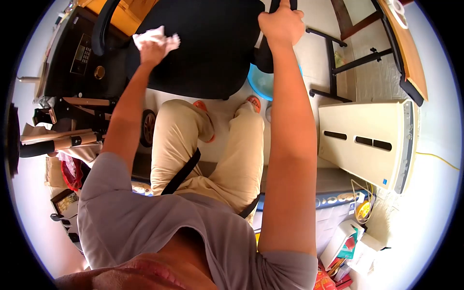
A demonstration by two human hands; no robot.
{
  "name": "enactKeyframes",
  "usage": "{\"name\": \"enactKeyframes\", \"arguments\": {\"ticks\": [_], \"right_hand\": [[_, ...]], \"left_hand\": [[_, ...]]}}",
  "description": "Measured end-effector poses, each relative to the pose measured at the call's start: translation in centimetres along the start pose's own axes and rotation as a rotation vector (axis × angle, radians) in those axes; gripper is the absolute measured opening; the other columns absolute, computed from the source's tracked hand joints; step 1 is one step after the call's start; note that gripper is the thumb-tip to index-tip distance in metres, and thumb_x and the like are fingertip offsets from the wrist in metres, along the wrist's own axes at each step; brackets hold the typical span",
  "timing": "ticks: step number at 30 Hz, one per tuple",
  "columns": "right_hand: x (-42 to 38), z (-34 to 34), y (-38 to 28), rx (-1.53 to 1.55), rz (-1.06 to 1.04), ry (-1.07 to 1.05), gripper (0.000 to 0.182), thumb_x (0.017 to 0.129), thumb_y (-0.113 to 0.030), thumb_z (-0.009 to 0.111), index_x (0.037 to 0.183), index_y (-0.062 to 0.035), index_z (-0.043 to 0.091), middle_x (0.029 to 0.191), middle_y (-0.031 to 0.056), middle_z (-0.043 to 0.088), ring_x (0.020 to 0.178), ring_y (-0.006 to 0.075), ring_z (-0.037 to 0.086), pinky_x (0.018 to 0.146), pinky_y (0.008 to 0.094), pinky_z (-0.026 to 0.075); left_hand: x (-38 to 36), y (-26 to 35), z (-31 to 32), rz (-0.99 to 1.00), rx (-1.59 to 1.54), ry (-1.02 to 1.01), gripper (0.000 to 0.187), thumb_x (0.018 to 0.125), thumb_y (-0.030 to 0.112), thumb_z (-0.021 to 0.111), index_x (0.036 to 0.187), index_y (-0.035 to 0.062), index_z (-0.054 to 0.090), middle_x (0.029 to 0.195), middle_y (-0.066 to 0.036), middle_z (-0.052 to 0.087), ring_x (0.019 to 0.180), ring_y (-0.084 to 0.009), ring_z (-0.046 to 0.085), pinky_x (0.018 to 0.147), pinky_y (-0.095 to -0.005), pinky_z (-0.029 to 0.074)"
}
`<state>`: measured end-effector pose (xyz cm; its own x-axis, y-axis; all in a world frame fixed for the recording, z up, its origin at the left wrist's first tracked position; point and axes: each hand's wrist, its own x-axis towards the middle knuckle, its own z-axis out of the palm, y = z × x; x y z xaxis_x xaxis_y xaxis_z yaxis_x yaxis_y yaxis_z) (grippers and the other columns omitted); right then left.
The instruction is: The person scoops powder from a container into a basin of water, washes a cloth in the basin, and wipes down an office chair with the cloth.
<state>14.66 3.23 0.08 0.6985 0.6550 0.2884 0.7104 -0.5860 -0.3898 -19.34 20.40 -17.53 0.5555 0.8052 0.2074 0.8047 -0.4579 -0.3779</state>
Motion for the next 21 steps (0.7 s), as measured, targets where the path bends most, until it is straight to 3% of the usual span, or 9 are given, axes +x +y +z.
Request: {"name": "enactKeyframes", "arguments": {"ticks": [2, 4, 6, 8, 9, 12, 13, 18, 21], "right_hand": [[0.2, 0.1, -0.3, -0.008, -0.006, -0.008, 0.075, 0.067, -0.033, 0.057, 0.139, -0.0261, 0.040, 0.111, 0.0208, 0.056, 0.097, 0.0346, 0.061, 0.087, 0.0391, 0.047], [0.6, 0.1, -0.2, -0.006, 0.001, -0.032, 0.074, 0.067, -0.033, 0.057, 0.139, -0.0262, 0.039, 0.111, 0.0207, 0.056, 0.097, 0.0341, 0.061, 0.087, 0.0391, 0.047], [0.7, 0.0, -0.3, -0.042, 0.009, -0.037, 0.075, 0.068, -0.034, 0.057, 0.140, -0.0261, 0.039, 0.109, 0.0179, 0.058, 0.098, 0.0311, 0.060, 0.088, 0.0387, 0.047], [1.0, -0.1, 0.0, -0.022, 0.009, -0.048, 0.075, 0.068, -0.035, 0.058, 0.140, -0.0261, 0.038, 0.108, 0.0164, 0.060, 0.100, 0.0298, 0.060, 0.088, 0.0386, 0.046], [1.0, 0.1, 0.4, 0.047, -0.039, -0.013, 0.075, 0.066, -0.030, 0.059, 0.138, -0.0227, 0.041, 0.102, 0.0222, 0.057, 0.095, 0.0359, 0.061, 0.087, 0.0398, 0.047], [0.9, -0.1, 0.8, 0.038, -0.060, -0.029, 0.075, 0.066, -0.030, 0.059, 0.138, -0.0217, 0.041, 0.108, 0.0217, 0.056, 0.095, 0.0361, 0.061, 0.087, 0.0395, 0.047], [0.7, -0.2, 0.7, 0.021, -0.048, -0.027, 0.075, 0.066, -0.030, 0.059, 0.138, -0.0213, 0.041, 0.108, 0.0217, 0.056, 0.095, 0.0360, 0.061, 0.087, 0.0395, 0.047], [0.0, -0.4, -0.3, 0.004, -0.013, -0.020, 0.074, 0.067, -0.031, 0.059, 0.138, -0.0213, 0.041, 0.108, 0.0214, 0.056, 0.095, 0.0362, 0.060, 0.087, 0.0395, 0.047], [-0.5, -0.5, -0.5, 0.007, -0.007, -0.006, 0.072, 0.068, -0.031, 0.059, 0.138, -0.0223, 0.042, 0.107, 0.0210, 0.056, 0.093, 0.0357, 0.061, 0.086, 0.0396, 0.048]], "left_hand": [[2.7, 5.9, -3.4, 0.111, 0.015, -0.399, 0.035, 0.088, 0.029, 0.047, 0.116, 0.0136, 0.059, 0.109, -0.015, 0.062, 0.099, -0.0295, 0.060, 0.083, -0.0473, 0.044], [1.5, 12.0, -3.2, 0.345, -0.096, 0.101, 0.029, 0.086, 0.025, 0.049, 0.109, 0.0123, 0.062, 0.093, -0.017, 0.065, 0.081, -0.0288, 0.065, 0.070, -0.0447, 0.050], [0.7, 18.6, -7.9, 0.185, -0.864, -0.229, 0.038, 0.084, 0.025, 0.050, 0.115, 0.0034, 0.056, 0.108, -0.027, 0.058, 0.097, -0.0404, 0.058, 0.086, -0.0521, 0.044], [-1.7, 23.2, -8.6, 0.535, -0.728, 0.293, 0.034, 0.086, 0.025, 0.049, 0.106, -0.0002, 0.059, 0.107, -0.027, 0.054, 0.103, -0.0436, 0.052, 0.087, -0.0537, 0.042], [-2.7, 23.6, -8.2, 0.479, -0.736, 0.402, 0.032, 0.086, 0.026, 0.050, 0.105, 0.0033, 0.060, 0.110, -0.025, 0.054, 0.105, -0.0427, 0.051, 0.085, -0.0521, 0.043], [-2.9, 19.7, -10.4, 0.579, -0.691, 0.360, 0.031, 0.086, 0.032, 0.051, 0.108, 0.0127, 0.061, 0.112, -0.016, 0.055, 0.105, -0.0360, 0.053, 0.081, -0.0461, 0.045], [-3.5, 17.8, -10.7, 0.343, -0.686, 0.165, 0.034, 0.087, 0.037, 0.051, 0.109, 0.0135, 0.060, 0.111, -0.014, 0.055, 0.104, -0.0286, 0.055, 0.079, -0.0434, 0.046], [-4.9, 2.7, -5.4, 0.051, -0.085, -0.211, 0.058, 0.088, 0.036, 0.049, 0.138, 0.0102, 0.035, 0.124, -0.009, 0.053, 0.110, -0.0206, 0.056, 0.096, -0.0549, 0.037], [-4.5, -6.6, 4.4, -0.341, -0.105, -0.072, 0.055, 0.088, 0.040, 0.048, 0.136, 0.0164, 0.036, 0.132, -0.005, 0.049, 0.123, -0.0234, 0.047, 0.099, -0.0525, 0.036]]}}
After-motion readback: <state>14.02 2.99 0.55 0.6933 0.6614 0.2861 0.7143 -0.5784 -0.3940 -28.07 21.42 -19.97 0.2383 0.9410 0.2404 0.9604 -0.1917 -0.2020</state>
